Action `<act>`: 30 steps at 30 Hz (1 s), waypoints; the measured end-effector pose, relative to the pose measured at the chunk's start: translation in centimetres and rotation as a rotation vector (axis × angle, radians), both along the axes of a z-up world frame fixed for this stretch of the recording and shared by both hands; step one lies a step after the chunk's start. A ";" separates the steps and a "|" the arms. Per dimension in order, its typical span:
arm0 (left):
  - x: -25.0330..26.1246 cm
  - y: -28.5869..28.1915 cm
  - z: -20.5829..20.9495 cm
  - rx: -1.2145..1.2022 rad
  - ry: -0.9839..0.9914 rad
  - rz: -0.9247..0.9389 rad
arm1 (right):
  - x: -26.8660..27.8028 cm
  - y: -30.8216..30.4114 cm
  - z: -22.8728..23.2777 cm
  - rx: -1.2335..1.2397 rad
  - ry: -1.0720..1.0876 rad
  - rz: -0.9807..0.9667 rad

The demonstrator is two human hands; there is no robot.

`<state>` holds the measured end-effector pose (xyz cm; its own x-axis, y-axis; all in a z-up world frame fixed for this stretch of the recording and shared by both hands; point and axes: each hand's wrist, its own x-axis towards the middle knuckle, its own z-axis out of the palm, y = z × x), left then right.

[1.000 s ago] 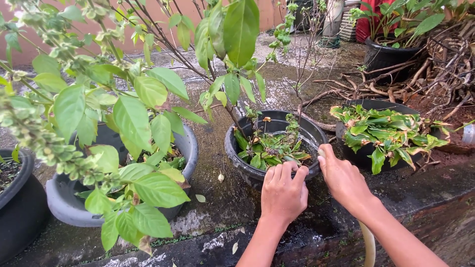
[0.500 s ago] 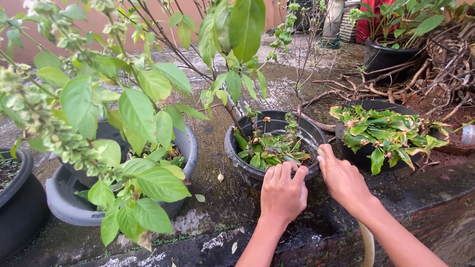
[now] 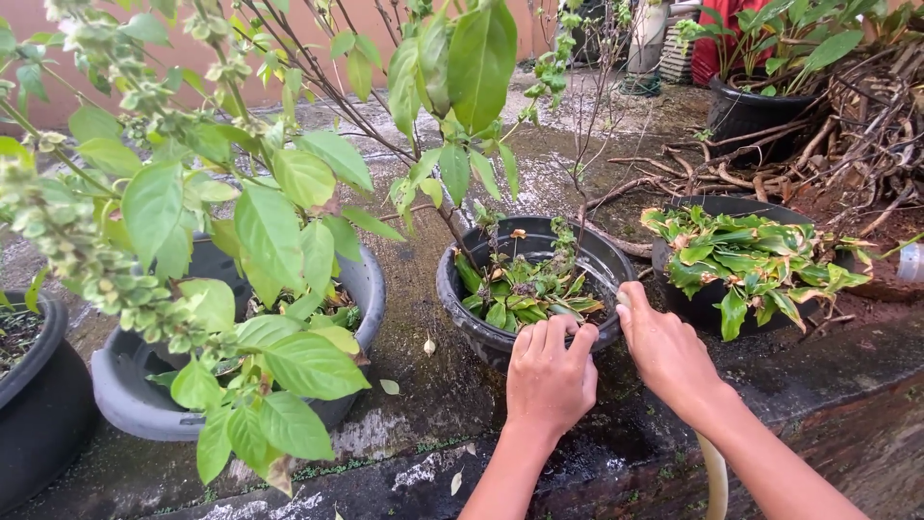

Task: Watering various potted plants on a ledge using a hose and removing debris from one of the pots.

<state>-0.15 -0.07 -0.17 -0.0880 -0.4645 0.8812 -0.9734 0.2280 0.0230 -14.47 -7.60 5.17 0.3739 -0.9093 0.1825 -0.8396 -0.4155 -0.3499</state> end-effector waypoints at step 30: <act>-2.1 4.2 -0.5 0.011 0.599 -0.342 | -3.1 2.9 -0.5 0.086 -0.142 0.007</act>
